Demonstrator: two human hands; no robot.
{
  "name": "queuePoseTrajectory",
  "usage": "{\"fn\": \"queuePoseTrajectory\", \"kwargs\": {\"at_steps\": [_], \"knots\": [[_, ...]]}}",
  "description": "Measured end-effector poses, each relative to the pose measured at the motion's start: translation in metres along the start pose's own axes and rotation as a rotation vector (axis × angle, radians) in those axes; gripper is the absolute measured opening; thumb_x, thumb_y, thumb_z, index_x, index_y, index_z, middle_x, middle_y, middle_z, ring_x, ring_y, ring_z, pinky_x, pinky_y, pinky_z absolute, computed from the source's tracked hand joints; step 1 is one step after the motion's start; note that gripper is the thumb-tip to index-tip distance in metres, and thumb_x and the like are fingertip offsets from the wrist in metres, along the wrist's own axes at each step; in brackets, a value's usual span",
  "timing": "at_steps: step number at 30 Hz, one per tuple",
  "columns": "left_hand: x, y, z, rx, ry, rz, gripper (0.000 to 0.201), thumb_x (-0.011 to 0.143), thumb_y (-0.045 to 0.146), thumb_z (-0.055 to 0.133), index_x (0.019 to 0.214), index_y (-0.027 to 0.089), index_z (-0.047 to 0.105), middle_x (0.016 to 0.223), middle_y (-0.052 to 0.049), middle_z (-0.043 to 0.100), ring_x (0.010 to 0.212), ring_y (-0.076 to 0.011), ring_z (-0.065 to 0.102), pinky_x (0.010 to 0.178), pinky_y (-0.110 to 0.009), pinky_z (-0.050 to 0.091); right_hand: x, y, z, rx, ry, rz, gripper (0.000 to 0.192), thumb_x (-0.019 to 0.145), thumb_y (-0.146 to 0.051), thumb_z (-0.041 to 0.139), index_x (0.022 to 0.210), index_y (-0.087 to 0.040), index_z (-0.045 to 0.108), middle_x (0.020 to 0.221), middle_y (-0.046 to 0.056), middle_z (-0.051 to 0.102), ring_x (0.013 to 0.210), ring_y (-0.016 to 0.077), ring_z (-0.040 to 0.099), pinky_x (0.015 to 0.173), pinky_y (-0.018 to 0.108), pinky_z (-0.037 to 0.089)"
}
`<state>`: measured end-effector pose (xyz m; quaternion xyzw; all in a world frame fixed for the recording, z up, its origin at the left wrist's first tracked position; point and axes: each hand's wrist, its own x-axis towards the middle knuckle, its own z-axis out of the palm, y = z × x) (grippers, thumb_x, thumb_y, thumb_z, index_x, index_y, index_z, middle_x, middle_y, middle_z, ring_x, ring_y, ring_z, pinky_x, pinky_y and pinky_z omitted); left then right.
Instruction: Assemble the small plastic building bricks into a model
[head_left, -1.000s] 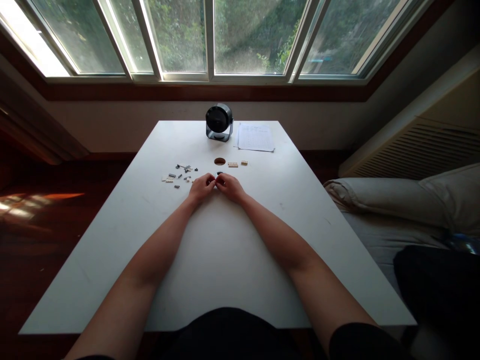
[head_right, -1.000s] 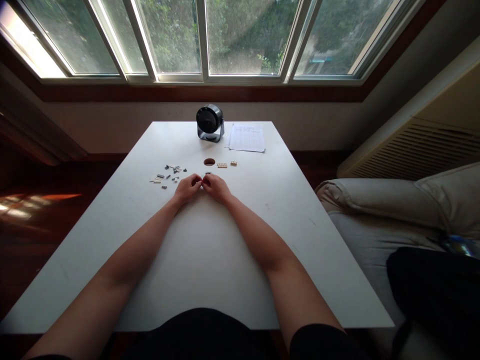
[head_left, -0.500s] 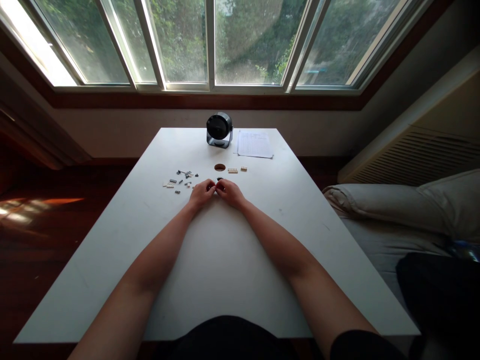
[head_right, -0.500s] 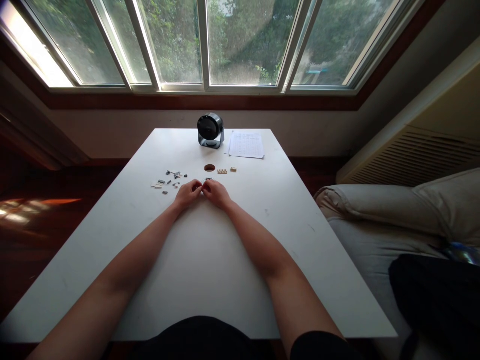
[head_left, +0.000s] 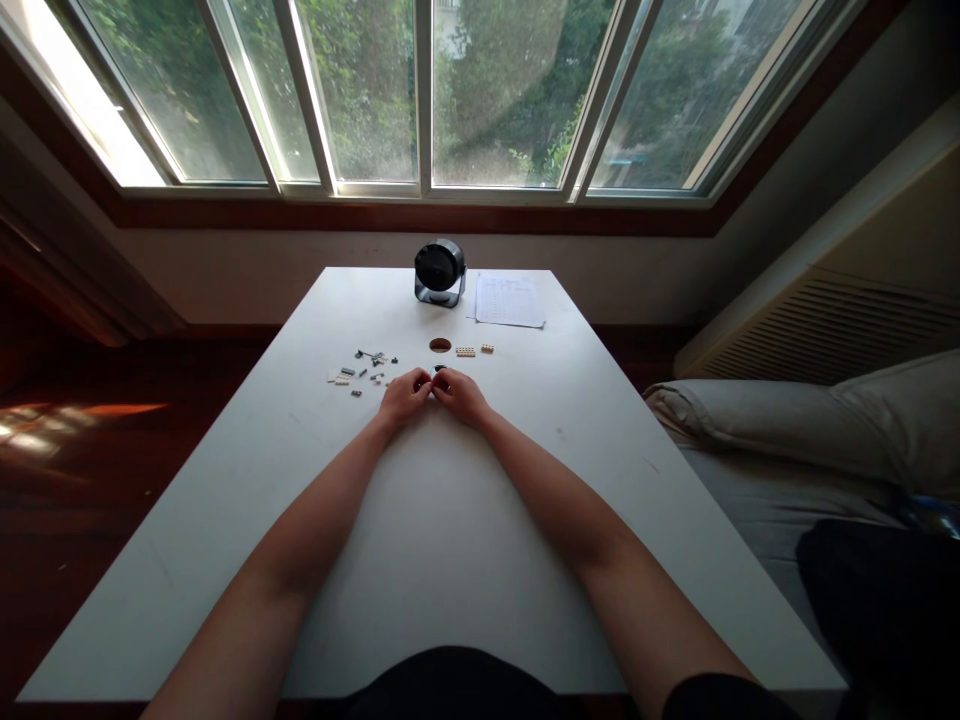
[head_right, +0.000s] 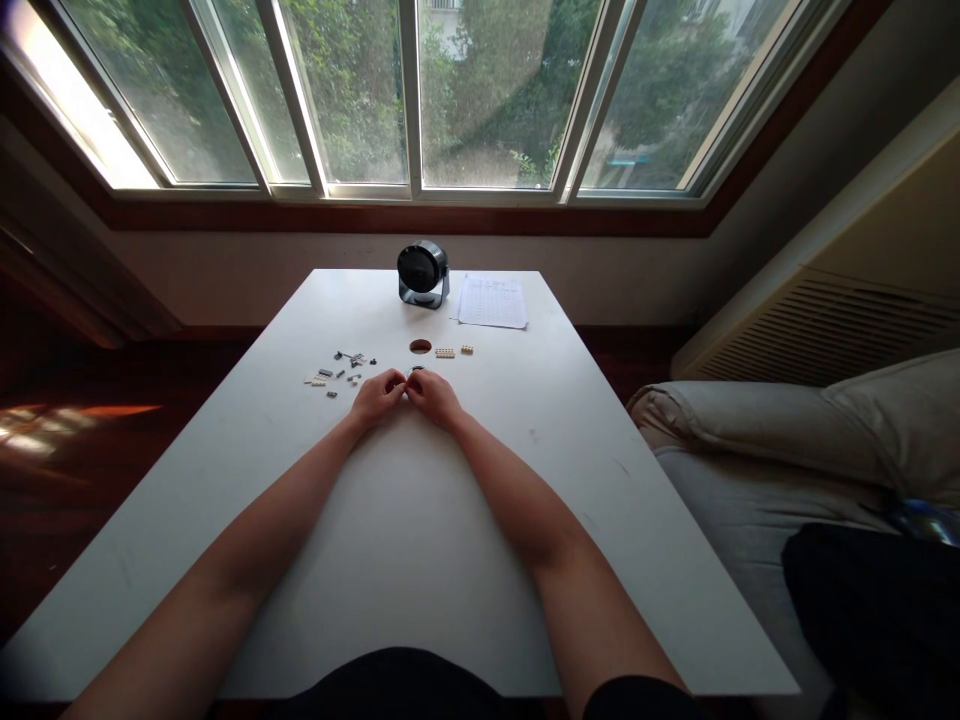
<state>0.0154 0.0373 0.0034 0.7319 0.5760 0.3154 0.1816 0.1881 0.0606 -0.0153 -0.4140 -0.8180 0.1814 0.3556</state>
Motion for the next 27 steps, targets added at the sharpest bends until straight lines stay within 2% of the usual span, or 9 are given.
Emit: {"fn": "queuePoseTrajectory", "kwargs": {"at_steps": [13,27], "knots": [[-0.0005,-0.0013,0.0010,-0.025,0.010,0.008,0.019,0.086,0.035,0.053,0.093,0.022,0.066,0.083,-0.002,0.069,0.075,-0.0162,0.059,0.069,-0.026,0.042,0.0001,-0.0036,-0.0021,-0.003,-0.001,0.012,0.003,0.083,-0.021,0.056,0.083,-0.020,0.059,0.084,0.001,0.062,0.074,0.0147,0.051,0.068,0.024,0.038],[-0.0029,0.0063,-0.0027,-0.049,0.008,-0.015,0.017,0.084,0.032,0.055,0.094,0.023,0.065,0.087,-0.002,0.070,0.075,-0.0154,0.060,0.071,-0.027,0.045,-0.0001,-0.0062,-0.0045,-0.006,-0.008,0.036,0.005,0.085,-0.022,0.057,0.086,-0.020,0.061,0.083,0.001,0.062,0.074,0.0143,0.052,0.069,0.024,0.039]]}}
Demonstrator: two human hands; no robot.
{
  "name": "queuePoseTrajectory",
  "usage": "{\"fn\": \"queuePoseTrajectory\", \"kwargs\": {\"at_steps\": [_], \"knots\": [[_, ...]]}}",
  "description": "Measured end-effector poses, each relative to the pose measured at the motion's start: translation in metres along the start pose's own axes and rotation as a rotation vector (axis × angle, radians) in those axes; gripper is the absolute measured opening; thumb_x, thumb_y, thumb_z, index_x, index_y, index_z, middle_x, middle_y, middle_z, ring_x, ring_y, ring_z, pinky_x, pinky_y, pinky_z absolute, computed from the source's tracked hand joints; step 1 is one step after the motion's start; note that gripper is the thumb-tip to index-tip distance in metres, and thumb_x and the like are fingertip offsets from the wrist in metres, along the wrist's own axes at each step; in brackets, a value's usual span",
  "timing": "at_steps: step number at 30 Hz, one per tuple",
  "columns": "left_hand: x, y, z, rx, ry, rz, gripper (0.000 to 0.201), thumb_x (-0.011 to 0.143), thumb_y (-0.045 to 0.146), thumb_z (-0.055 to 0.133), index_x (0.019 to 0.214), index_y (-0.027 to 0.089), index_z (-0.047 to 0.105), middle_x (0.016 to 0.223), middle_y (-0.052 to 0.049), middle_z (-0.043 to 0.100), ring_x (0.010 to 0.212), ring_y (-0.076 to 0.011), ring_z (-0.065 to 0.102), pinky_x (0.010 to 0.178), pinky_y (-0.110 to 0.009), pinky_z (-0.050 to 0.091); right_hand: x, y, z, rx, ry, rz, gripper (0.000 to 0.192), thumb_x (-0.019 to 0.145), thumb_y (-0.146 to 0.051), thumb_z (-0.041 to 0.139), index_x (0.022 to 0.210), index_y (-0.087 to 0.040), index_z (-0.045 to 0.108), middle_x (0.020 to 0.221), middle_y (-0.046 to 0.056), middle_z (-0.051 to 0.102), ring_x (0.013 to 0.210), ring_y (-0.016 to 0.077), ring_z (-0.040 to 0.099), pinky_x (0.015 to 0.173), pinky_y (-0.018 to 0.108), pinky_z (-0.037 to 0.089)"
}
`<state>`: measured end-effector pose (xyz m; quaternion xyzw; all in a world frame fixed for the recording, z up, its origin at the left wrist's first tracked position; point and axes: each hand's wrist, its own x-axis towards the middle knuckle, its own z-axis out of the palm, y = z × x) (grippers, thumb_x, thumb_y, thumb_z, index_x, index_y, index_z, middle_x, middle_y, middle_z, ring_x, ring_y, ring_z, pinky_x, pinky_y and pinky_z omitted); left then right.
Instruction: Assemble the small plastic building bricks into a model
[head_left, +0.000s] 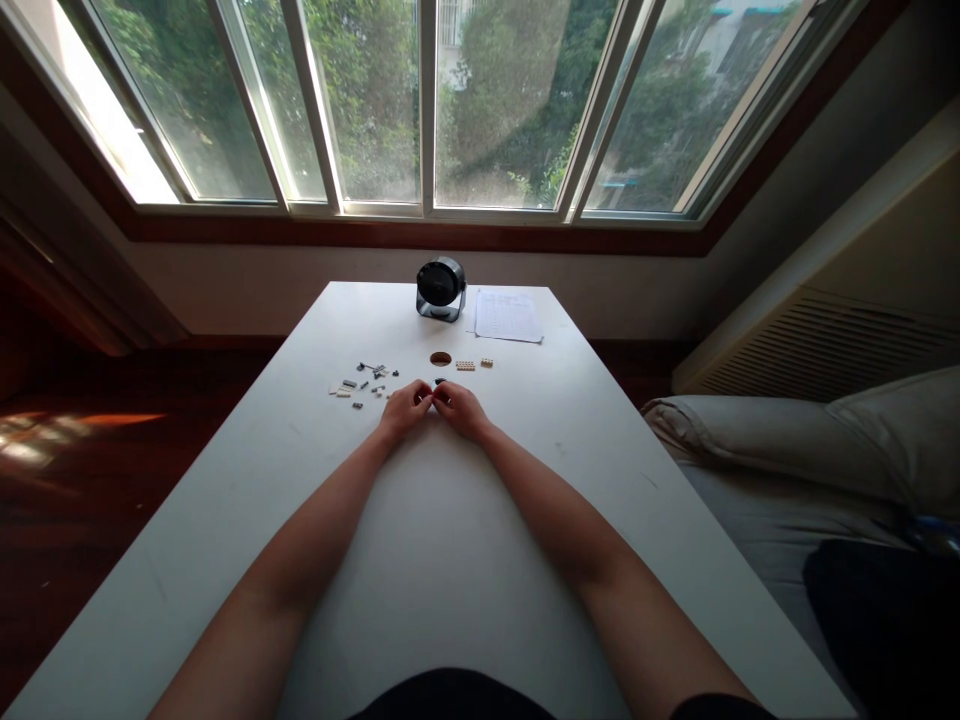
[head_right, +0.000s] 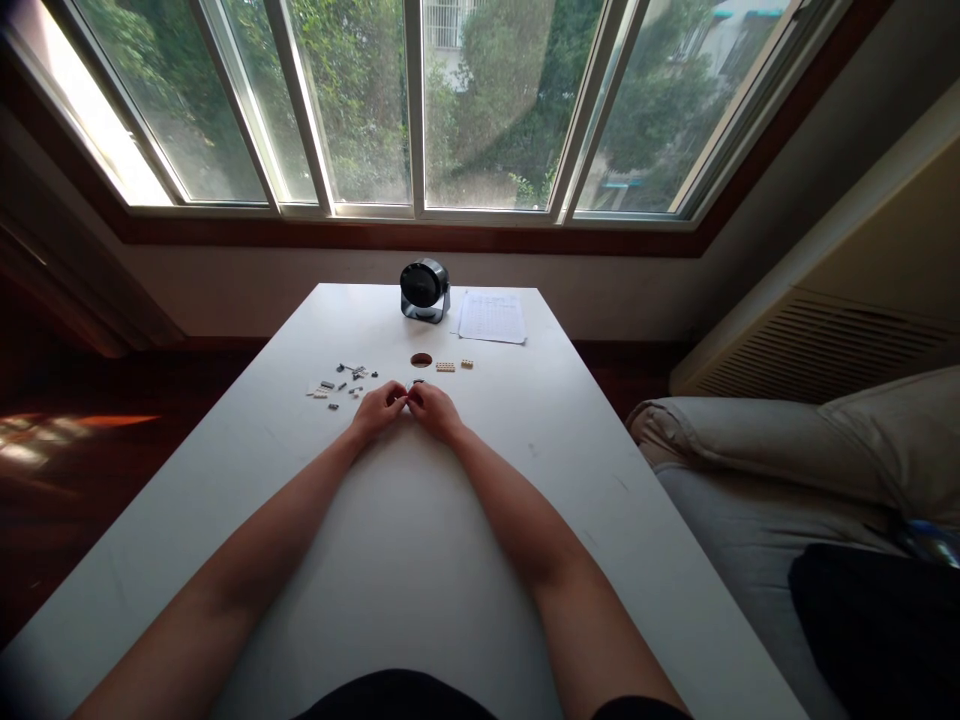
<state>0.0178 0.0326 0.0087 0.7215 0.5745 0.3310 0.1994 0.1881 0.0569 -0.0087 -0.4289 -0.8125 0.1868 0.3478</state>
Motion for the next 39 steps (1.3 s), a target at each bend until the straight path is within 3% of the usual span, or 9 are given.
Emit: {"fn": "queuePoseTrajectory", "kwargs": {"at_steps": [39], "knots": [[0.0015,-0.0019,0.0008,0.017,-0.002,-0.015,0.019,0.085,0.038,0.054,0.087,0.022,0.064,0.079,-0.001,0.067,0.072,-0.0156,0.058,0.067,-0.026,0.042,0.0006,0.0034,0.0044,0.004,0.003,0.005,0.004,0.081,-0.022,0.061,0.085,-0.020,0.062,0.081,0.001,0.061,0.073,0.0141,0.052,0.068,0.024,0.039]]}}
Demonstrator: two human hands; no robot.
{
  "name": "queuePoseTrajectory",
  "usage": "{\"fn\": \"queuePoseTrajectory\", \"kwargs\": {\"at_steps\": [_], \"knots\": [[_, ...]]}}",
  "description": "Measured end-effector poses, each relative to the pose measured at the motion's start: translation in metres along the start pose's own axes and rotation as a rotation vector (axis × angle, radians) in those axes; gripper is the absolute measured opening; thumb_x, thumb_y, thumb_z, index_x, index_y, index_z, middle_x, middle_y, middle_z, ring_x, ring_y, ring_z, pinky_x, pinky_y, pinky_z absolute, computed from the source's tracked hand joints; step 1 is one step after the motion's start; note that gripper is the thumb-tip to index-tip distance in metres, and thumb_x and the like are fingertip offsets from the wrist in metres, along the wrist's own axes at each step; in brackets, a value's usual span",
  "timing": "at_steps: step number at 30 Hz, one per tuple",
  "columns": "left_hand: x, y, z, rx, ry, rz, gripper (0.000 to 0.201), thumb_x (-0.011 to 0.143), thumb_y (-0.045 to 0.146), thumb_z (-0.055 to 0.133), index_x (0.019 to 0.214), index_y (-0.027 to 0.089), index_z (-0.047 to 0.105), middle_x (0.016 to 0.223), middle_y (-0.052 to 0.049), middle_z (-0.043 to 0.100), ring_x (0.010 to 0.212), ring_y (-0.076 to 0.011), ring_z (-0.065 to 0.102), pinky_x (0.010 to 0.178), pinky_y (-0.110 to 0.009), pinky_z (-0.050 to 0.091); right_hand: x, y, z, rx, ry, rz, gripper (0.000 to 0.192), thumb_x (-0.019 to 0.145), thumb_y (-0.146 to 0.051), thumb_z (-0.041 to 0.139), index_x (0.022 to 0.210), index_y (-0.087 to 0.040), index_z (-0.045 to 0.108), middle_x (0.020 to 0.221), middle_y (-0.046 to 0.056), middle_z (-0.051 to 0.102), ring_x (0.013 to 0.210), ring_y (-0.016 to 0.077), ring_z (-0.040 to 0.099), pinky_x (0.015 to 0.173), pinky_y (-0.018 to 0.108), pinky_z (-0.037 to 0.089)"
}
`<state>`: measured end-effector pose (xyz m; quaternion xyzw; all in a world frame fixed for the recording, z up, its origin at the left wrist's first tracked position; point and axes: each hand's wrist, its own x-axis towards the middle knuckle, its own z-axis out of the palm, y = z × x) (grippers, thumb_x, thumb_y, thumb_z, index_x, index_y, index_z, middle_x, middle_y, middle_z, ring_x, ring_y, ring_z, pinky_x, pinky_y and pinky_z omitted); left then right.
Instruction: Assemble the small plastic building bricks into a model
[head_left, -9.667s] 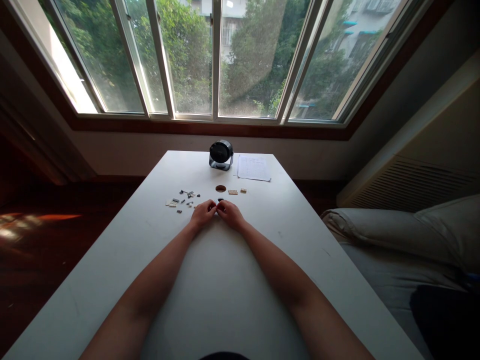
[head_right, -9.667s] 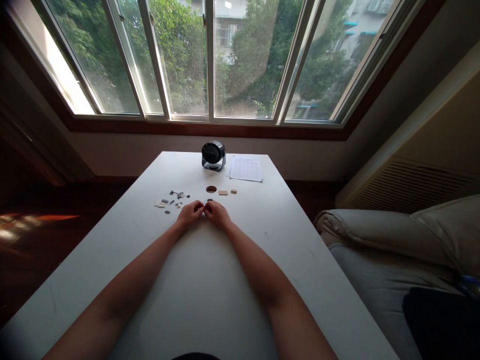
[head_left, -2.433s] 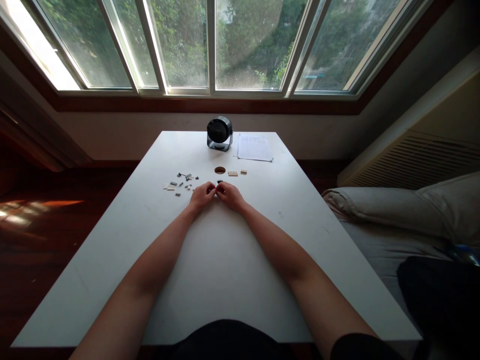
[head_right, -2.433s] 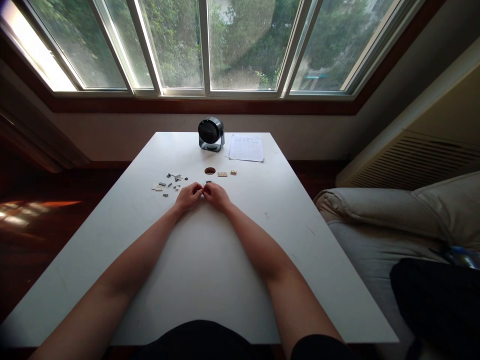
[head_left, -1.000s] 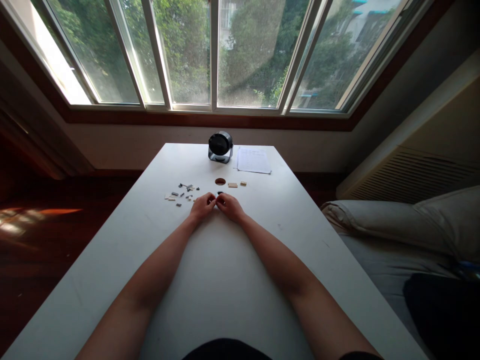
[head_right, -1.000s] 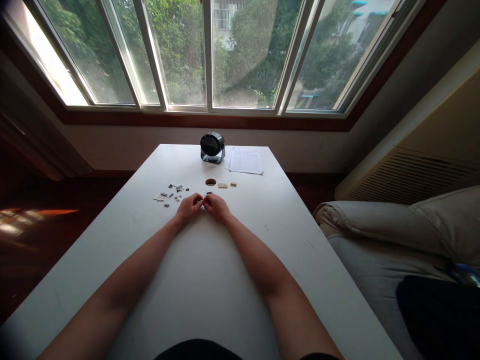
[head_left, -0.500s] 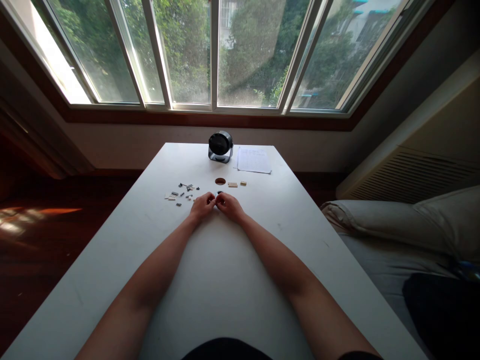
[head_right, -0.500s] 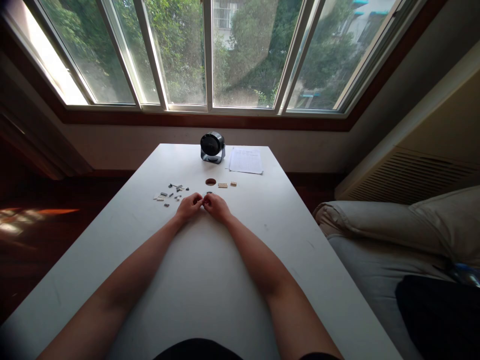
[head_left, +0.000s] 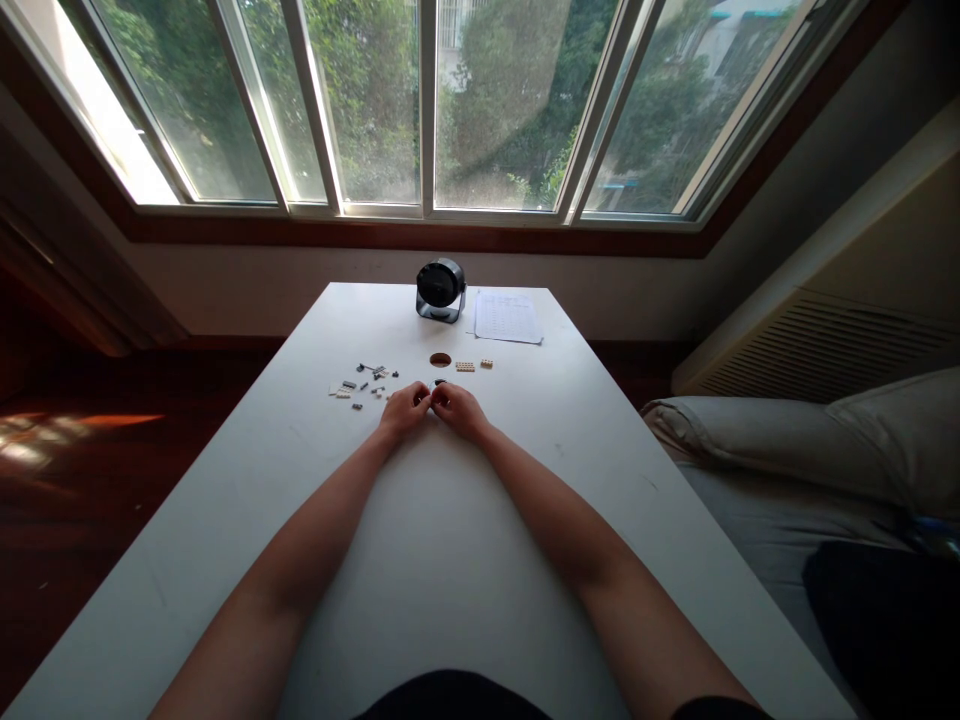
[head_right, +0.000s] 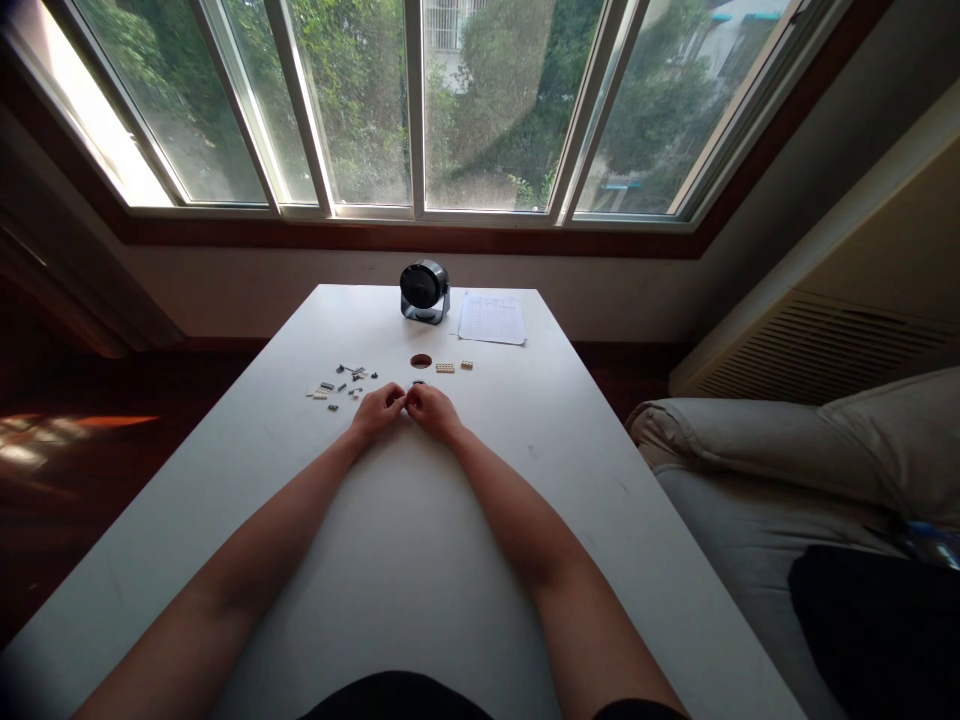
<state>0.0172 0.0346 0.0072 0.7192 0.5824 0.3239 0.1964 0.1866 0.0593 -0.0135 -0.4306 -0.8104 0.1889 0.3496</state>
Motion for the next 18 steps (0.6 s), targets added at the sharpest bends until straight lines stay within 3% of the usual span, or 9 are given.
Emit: {"fn": "queuePoseTrajectory", "kwargs": {"at_steps": [18], "knots": [[-0.0005,0.0000,-0.0009,0.006,-0.010,0.010,0.018,0.085,0.036,0.054,0.088,0.022,0.065,0.078,-0.001,0.067,0.072,-0.0160,0.058,0.067,-0.026,0.042,0.0013,0.0022,-0.0004,-0.018,-0.019,-0.024,0.002,0.081,-0.020,0.057,0.082,-0.020,0.059,0.083,0.001,0.061,0.075,0.0152,0.052,0.069,0.024,0.038]]}}
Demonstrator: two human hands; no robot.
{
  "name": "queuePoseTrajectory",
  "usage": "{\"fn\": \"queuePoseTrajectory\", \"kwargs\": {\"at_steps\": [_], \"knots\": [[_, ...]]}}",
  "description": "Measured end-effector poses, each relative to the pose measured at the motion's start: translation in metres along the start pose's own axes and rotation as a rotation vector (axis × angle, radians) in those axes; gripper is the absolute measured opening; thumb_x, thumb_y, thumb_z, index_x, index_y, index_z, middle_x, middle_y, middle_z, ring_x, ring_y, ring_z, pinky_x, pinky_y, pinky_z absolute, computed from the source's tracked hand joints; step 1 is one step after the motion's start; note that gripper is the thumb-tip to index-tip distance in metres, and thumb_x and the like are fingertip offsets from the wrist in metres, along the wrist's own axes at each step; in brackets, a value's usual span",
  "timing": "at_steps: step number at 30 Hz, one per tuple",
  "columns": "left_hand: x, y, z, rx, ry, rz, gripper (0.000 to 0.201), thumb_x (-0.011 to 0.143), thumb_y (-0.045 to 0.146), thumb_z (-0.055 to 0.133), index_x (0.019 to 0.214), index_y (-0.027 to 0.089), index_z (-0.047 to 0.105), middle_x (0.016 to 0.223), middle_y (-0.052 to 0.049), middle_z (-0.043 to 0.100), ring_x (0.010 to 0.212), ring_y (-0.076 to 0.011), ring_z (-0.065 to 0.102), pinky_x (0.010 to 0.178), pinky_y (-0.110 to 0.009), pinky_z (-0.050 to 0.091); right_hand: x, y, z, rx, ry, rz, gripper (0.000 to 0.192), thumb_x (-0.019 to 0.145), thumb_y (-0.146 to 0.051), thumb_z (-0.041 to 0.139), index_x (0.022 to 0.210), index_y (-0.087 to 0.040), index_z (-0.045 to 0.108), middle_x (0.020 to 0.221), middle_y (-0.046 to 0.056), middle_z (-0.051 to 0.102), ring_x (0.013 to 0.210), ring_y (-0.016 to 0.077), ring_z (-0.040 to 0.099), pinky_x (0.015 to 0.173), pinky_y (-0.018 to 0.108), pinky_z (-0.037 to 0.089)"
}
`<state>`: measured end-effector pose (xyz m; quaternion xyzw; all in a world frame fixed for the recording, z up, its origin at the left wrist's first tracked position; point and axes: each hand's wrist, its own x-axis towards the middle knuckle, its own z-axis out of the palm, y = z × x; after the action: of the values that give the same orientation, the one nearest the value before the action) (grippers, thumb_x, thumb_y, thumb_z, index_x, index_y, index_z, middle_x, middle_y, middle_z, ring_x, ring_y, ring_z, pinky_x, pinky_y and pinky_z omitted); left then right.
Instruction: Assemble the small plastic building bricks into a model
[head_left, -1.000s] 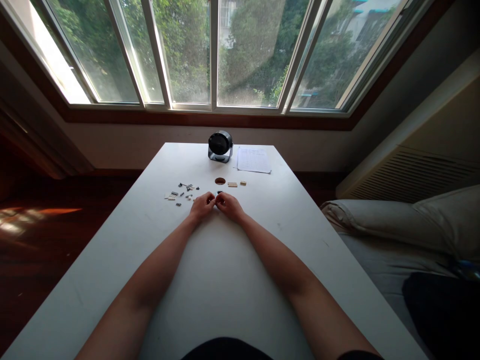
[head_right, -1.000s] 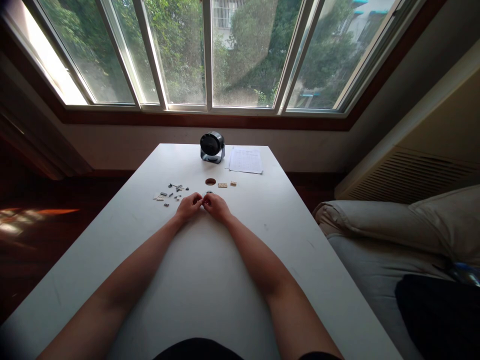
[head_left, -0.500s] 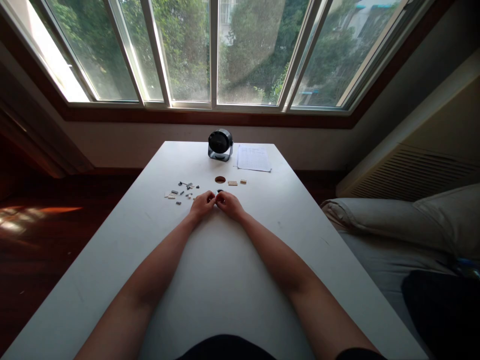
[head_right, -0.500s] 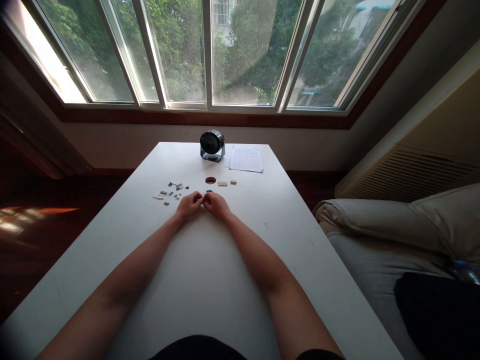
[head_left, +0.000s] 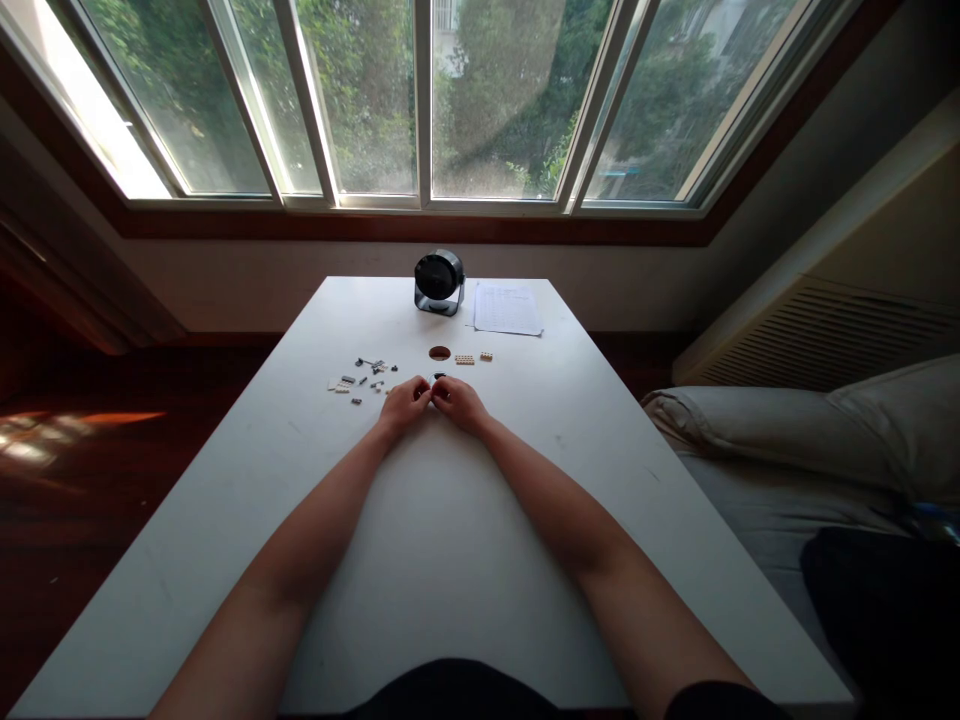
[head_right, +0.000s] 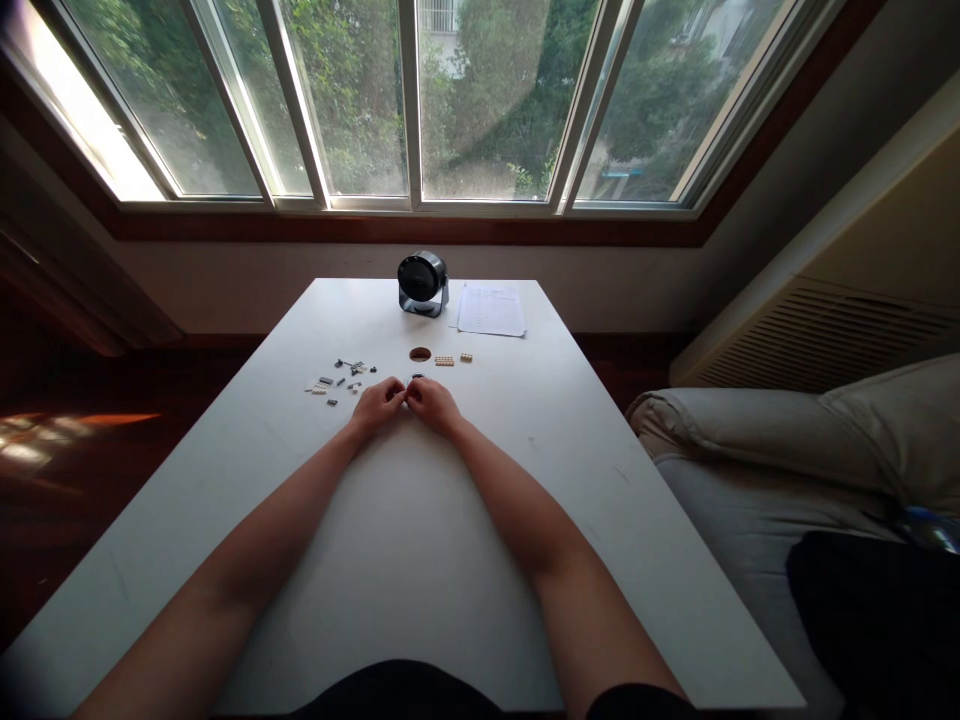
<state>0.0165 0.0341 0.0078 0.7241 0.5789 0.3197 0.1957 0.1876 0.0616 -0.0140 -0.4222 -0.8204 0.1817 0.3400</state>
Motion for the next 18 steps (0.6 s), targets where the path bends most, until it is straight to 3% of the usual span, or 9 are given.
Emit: {"fn": "queuePoseTrajectory", "kwargs": {"at_steps": [18], "knots": [[0.0007,-0.0034,0.0039,0.020,0.011,0.007,0.018,0.086,0.037,0.054,0.089,0.022,0.065,0.077,-0.001,0.067,0.072,-0.0150,0.058,0.067,-0.025,0.041,-0.0001,0.0006,0.0012,-0.003,0.015,-0.007,0.004,0.082,-0.020,0.059,0.084,-0.020,0.062,0.082,0.001,0.060,0.076,0.0147,0.051,0.069,0.024,0.037]]}}
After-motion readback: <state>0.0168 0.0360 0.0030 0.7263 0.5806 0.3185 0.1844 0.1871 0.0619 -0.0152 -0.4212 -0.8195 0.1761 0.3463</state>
